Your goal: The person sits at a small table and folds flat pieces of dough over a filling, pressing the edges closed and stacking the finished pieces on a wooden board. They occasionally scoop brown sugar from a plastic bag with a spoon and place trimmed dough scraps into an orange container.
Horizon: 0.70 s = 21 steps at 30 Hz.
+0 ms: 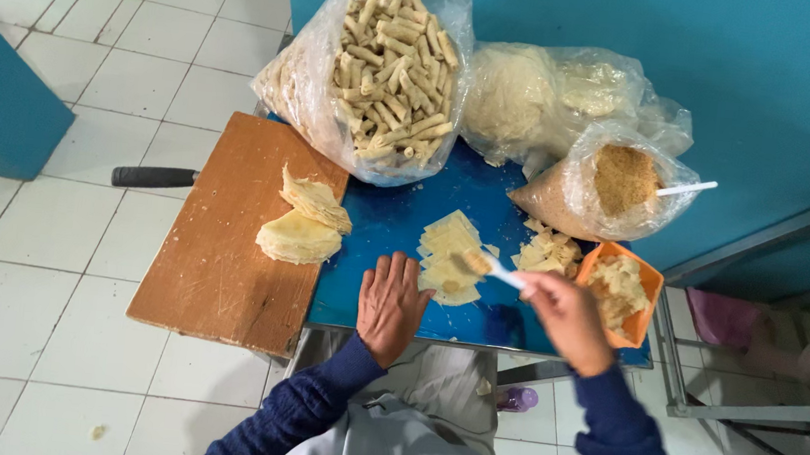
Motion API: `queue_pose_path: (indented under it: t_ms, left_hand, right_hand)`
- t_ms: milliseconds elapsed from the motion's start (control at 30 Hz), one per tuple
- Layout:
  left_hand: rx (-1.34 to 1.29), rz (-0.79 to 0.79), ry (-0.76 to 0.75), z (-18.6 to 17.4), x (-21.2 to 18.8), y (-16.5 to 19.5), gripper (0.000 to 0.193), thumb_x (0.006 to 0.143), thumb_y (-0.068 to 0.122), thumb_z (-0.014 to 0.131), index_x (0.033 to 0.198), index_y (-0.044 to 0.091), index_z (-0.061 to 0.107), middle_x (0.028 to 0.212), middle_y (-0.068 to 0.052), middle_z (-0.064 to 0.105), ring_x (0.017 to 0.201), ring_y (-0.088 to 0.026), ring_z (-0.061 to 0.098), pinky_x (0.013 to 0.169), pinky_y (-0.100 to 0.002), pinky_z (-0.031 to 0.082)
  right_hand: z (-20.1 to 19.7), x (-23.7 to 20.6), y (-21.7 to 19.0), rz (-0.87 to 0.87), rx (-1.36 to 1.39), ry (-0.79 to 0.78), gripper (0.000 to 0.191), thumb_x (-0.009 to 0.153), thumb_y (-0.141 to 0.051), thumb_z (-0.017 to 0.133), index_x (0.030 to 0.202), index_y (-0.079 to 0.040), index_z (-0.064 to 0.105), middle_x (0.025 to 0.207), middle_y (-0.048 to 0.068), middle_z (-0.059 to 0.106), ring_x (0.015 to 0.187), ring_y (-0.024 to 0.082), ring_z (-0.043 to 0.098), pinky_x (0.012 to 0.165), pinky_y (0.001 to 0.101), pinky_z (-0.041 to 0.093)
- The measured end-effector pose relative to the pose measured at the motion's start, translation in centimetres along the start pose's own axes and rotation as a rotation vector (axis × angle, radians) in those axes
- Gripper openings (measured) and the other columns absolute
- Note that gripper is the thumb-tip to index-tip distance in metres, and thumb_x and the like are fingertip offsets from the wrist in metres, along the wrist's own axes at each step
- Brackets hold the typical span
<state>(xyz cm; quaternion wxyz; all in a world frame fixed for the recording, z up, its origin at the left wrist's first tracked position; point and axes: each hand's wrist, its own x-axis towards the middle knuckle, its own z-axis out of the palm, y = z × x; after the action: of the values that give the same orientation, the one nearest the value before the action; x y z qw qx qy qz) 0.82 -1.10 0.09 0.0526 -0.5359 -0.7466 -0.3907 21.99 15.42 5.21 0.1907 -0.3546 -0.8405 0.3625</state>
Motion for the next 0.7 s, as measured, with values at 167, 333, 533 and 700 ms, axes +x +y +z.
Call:
queue_pose_path:
  t_ms: [167,333,533,700]
  left_hand:
    - [0.033,-0.025,0.027,0.4,-0.3,-0.3,0.036,0.083,0.023,0.078,0.103,0.005,0.054,0.103,-0.013,0.050,0.098,-0.032,0.049,0.079,-0.044,0.038]
    - [0.047,-0.008,0.053,0.6,-0.2,-0.4,0.033,0.083,0.019,0.076,0.103,0.003,0.055,0.102,-0.014,0.049,0.097,-0.033,0.049,0.078,-0.045,0.038]
    - [-0.033,0.005,0.039,1.0,-0.2,-0.4,0.024,0.086,0.013,0.070,0.102,0.003,0.055,0.101,-0.014,0.054,0.096,-0.033,0.052,0.080,-0.046,0.041]
    - [-0.170,0.002,0.024,0.9,0.1,-0.1,0.016,0.090,0.008,0.066,0.095,0.005,0.052,0.094,-0.013,0.055,0.091,-0.034,0.056,0.079,-0.047,0.047]
  right_hand:
    - [4.0,-1.3,-1.3,-0.212,-0.185,0.087,0.022,0.094,-0.005,0.064,0.112,-0.008,0.076,0.091,0.007,0.068,0.084,0.022,0.062,0.073,0.0344,0.050]
    - [4.7,-1.8,-2.1,-0.513,-0.399,0.243,0.030,0.091,0.003,0.064,0.117,-0.008,0.072,0.098,0.009,0.060,0.093,0.030,0.055,0.081,0.0427,0.048]
    - [4.9,-2.6,-1.9,-0.602,-0.518,0.291,0.042,0.085,0.008,0.065,0.123,-0.009,0.071,0.102,0.008,0.060,0.093,0.030,0.054,0.083,0.0422,0.049]
    - [4.9,-3.1,-1.6,-0.574,-0.524,0.365,0.042,0.086,0.008,0.065,0.123,-0.010,0.072,0.102,0.007,0.059,0.094,0.029,0.054,0.083,0.0411,0.049]
